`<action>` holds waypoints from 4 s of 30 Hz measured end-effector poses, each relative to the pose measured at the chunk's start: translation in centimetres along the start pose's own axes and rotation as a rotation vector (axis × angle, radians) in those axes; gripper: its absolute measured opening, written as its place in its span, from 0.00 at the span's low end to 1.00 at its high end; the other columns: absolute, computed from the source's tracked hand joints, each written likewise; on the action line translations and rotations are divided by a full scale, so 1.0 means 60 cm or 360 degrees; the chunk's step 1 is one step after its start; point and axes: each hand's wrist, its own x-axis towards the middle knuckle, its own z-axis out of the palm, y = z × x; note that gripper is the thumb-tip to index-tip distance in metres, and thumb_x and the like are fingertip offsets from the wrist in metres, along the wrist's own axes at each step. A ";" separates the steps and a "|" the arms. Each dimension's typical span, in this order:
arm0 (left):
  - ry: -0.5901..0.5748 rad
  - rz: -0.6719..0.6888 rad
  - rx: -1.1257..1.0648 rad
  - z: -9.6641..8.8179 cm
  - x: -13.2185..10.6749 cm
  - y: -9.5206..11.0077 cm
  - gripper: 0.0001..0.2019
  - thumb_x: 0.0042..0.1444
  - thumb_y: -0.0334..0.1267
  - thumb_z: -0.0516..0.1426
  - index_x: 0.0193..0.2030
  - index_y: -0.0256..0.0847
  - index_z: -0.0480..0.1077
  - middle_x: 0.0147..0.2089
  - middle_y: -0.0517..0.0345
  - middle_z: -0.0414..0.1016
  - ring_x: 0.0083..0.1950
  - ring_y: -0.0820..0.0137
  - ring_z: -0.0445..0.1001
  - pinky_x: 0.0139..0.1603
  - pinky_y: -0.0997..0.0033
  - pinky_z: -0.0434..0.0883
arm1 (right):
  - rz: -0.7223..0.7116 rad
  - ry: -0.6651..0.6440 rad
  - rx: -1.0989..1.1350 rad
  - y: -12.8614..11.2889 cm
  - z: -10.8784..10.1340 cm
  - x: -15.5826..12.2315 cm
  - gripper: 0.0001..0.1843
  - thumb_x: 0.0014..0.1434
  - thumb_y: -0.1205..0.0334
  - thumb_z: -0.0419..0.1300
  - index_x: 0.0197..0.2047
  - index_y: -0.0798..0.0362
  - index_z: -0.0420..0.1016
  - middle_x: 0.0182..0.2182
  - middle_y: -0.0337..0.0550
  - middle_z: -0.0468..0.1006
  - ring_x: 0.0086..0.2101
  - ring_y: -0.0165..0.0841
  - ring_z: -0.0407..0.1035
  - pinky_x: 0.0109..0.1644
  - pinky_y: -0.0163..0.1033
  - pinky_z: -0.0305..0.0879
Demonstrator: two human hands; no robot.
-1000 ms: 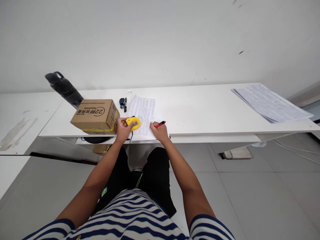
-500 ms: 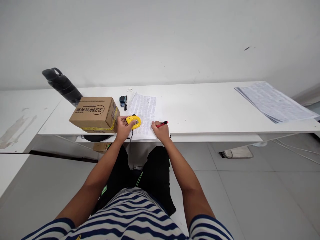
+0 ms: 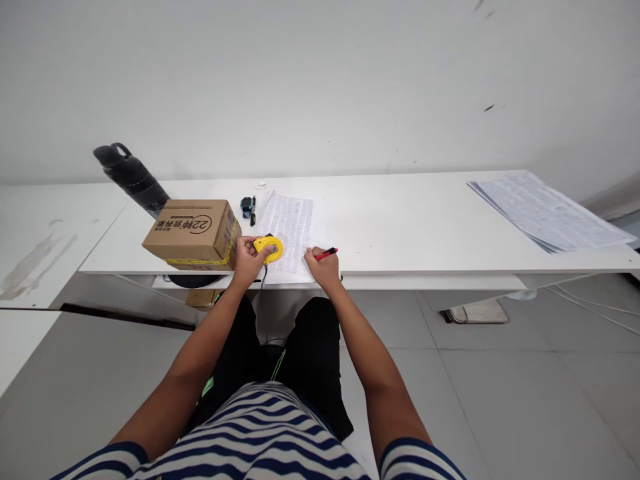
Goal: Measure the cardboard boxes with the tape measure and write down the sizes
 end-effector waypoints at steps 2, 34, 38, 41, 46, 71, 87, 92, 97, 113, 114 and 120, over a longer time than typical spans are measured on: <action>-0.0030 0.0001 0.0005 -0.002 0.000 -0.001 0.26 0.47 0.42 0.68 0.44 0.44 0.57 0.49 0.51 0.74 0.49 0.67 0.78 0.51 0.62 0.75 | -0.0029 0.0004 -0.0049 -0.001 0.000 0.000 0.23 0.57 0.52 0.52 0.18 0.48 0.45 0.16 0.31 0.48 0.21 0.26 0.49 0.28 0.37 0.46; -0.0320 0.0772 0.0239 -0.030 -0.087 0.158 0.14 0.65 0.43 0.55 0.55 0.44 0.60 0.66 0.43 0.67 0.66 0.64 0.69 0.58 0.58 0.74 | 0.0195 -0.0768 0.1350 -0.151 0.055 -0.047 0.34 0.58 0.28 0.49 0.53 0.46 0.68 0.44 0.46 0.76 0.38 0.37 0.72 0.36 0.42 0.72; -0.0199 0.0775 0.0664 -0.091 -0.096 0.214 0.21 0.59 0.46 0.60 0.56 0.45 0.65 0.62 0.46 0.71 0.64 0.59 0.70 0.62 0.54 0.70 | 0.0002 -0.0543 0.1189 -0.198 0.069 -0.076 0.30 0.52 0.39 0.66 0.52 0.45 0.66 0.38 0.40 0.75 0.32 0.32 0.70 0.34 0.38 0.71; -0.0110 0.0370 0.0768 -0.141 -0.104 0.245 0.17 0.54 0.51 0.63 0.45 0.45 0.71 0.47 0.50 0.78 0.50 0.58 0.77 0.51 0.57 0.75 | -0.0236 -0.0397 0.0828 -0.225 0.078 -0.074 0.30 0.50 0.47 0.70 0.53 0.46 0.65 0.44 0.42 0.74 0.40 0.35 0.72 0.43 0.41 0.72; -0.0349 -0.0234 0.0352 -0.214 -0.093 0.279 0.18 0.50 0.55 0.64 0.29 0.43 0.66 0.25 0.61 0.70 0.27 0.70 0.70 0.31 0.68 0.70 | -0.0641 -0.0597 0.0393 -0.265 0.100 -0.052 0.31 0.54 0.47 0.67 0.57 0.47 0.65 0.52 0.49 0.74 0.48 0.41 0.72 0.50 0.47 0.72; -0.0228 -0.0371 0.0778 -0.352 0.061 0.258 0.23 0.50 0.61 0.57 0.30 0.40 0.69 0.28 0.57 0.72 0.30 0.67 0.68 0.28 0.71 0.63 | -0.0649 -0.0438 -0.0354 -0.256 0.073 0.054 0.30 0.61 0.45 0.57 0.63 0.46 0.62 0.49 0.46 0.79 0.34 0.38 0.74 0.38 0.43 0.68; -0.0365 0.0018 0.1583 -0.241 0.217 0.264 0.17 0.53 0.54 0.58 0.26 0.43 0.67 0.31 0.52 0.74 0.32 0.62 0.69 0.37 0.65 0.65 | -0.0777 -0.0124 -0.0051 -0.355 0.222 -0.121 0.31 0.60 0.56 0.55 0.65 0.49 0.56 0.63 0.59 0.63 0.58 0.51 0.66 0.50 0.55 0.71; -0.0594 0.0038 0.1563 -0.248 0.209 0.243 0.21 0.54 0.59 0.55 0.25 0.43 0.69 0.30 0.54 0.74 0.30 0.64 0.69 0.32 0.67 0.62 | -0.0956 -0.0220 -0.0291 -0.380 0.241 -0.089 0.24 0.61 0.50 0.58 0.58 0.50 0.68 0.54 0.58 0.72 0.42 0.47 0.74 0.36 0.48 0.74; -0.0576 0.0104 0.1610 -0.248 0.206 0.250 0.22 0.56 0.58 0.54 0.22 0.42 0.68 0.26 0.55 0.71 0.28 0.65 0.66 0.32 0.66 0.60 | -0.0974 -0.0310 -0.0400 -0.398 0.236 -0.085 0.22 0.62 0.51 0.58 0.56 0.50 0.69 0.52 0.57 0.73 0.39 0.45 0.74 0.32 0.46 0.73; -0.0589 0.0605 0.1872 -0.254 0.024 0.289 0.38 0.53 0.60 0.59 0.65 0.41 0.63 0.68 0.44 0.63 0.69 0.50 0.61 0.69 0.50 0.56 | -0.0010 0.0344 0.1083 -0.240 0.138 -0.106 0.23 0.63 0.44 0.55 0.55 0.49 0.67 0.50 0.49 0.74 0.46 0.38 0.72 0.45 0.45 0.73; -0.0620 0.0606 0.1963 -0.269 0.024 0.280 0.41 0.50 0.60 0.61 0.67 0.41 0.61 0.71 0.44 0.60 0.71 0.49 0.57 0.71 0.48 0.53 | 0.0238 0.0318 0.1302 -0.236 0.135 -0.101 0.26 0.61 0.41 0.57 0.55 0.49 0.66 0.47 0.47 0.75 0.41 0.35 0.73 0.38 0.40 0.73; 0.0068 0.0471 0.1455 -0.372 0.012 0.193 0.42 0.51 0.58 0.61 0.70 0.44 0.57 0.71 0.47 0.61 0.70 0.54 0.60 0.70 0.53 0.59 | 0.0696 -0.0114 0.2107 -0.217 0.122 -0.086 0.26 0.48 0.45 0.71 0.43 0.49 0.70 0.39 0.39 0.76 0.34 0.28 0.72 0.39 0.36 0.72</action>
